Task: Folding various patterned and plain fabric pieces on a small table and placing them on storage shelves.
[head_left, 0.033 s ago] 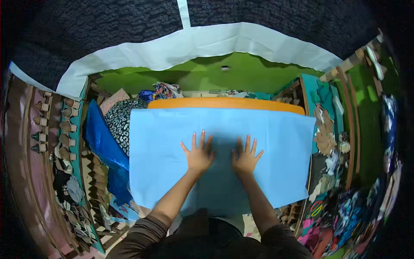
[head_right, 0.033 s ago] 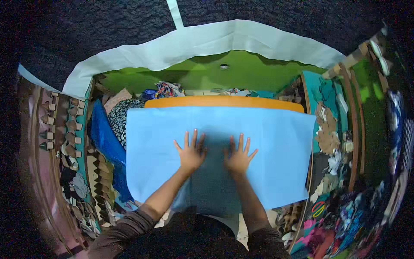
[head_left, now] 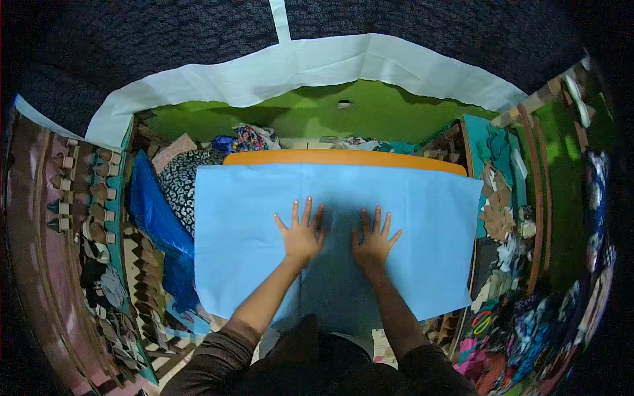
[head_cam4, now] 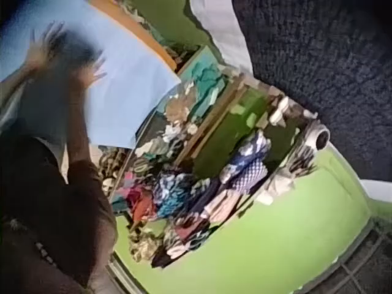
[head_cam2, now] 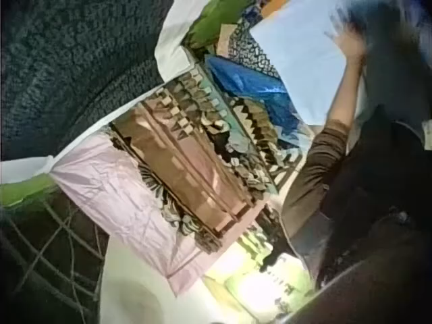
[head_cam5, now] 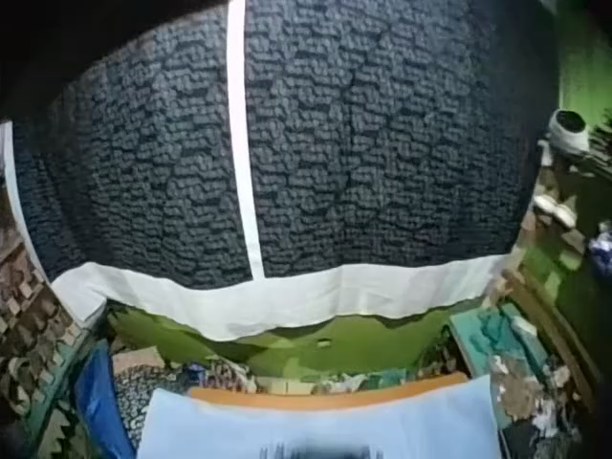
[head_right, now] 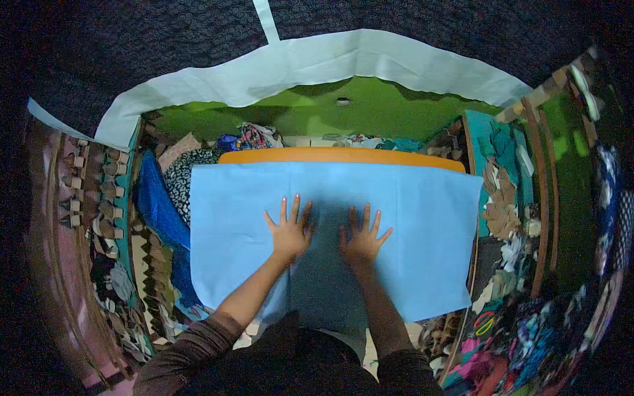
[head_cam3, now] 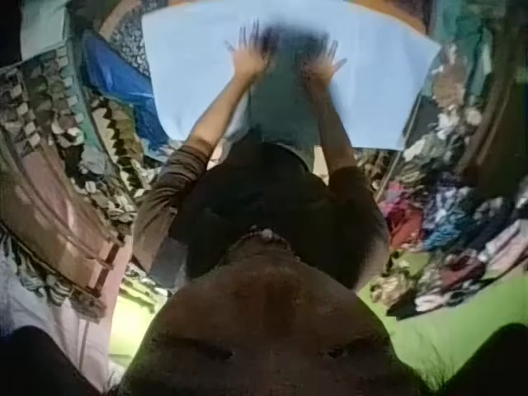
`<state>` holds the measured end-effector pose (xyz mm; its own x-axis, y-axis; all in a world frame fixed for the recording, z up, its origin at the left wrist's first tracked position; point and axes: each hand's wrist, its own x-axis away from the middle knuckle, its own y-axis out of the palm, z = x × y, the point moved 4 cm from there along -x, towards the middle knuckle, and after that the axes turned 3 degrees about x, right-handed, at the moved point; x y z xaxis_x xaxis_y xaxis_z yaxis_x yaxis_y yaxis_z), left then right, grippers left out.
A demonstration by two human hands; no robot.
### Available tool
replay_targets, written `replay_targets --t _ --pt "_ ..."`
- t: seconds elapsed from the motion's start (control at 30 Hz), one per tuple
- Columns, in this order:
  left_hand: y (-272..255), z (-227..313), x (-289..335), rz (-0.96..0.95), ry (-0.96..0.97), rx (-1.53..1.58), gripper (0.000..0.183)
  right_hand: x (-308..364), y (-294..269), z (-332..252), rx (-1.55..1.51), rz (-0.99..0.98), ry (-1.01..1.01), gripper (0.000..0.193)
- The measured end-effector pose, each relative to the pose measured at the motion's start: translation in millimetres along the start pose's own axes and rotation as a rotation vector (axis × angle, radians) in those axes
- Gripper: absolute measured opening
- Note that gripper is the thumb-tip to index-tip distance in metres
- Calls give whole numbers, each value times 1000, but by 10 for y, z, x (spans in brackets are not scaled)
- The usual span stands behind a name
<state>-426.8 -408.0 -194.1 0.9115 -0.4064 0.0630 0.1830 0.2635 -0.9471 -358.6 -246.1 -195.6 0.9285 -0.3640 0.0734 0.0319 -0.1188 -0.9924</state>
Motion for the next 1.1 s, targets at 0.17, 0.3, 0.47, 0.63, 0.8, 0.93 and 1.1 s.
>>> replay_targets --t 0.17,0.3,0.47,0.63,0.8,0.93,1.1 --pt "52 -17 -514 53 -36 -120 50 -491 -9 -4 3 93 -80 53" --pt "62 -77 -1052 119 -47 -150 48 -1093 -10 -19 5 135 -86 54" --pt "52 -166 -1505 126 -56 -154 47 -1538 -26 -69 -60 204 -103 52" --pt "57 -133 -1336 151 -88 -166 48 -1534 -38 -68 -58 300 -128 48" --pt "96 -22 -144 148 56 -96 52 -858 33 86 -129 284 -245 46" --pt "74 77 1009 75 111 -90 53 -242 -6 380 -106 230 -311 45" --pt "60 49 1885 40 98 -108 53 629 5 740 -83 152 -236 46"
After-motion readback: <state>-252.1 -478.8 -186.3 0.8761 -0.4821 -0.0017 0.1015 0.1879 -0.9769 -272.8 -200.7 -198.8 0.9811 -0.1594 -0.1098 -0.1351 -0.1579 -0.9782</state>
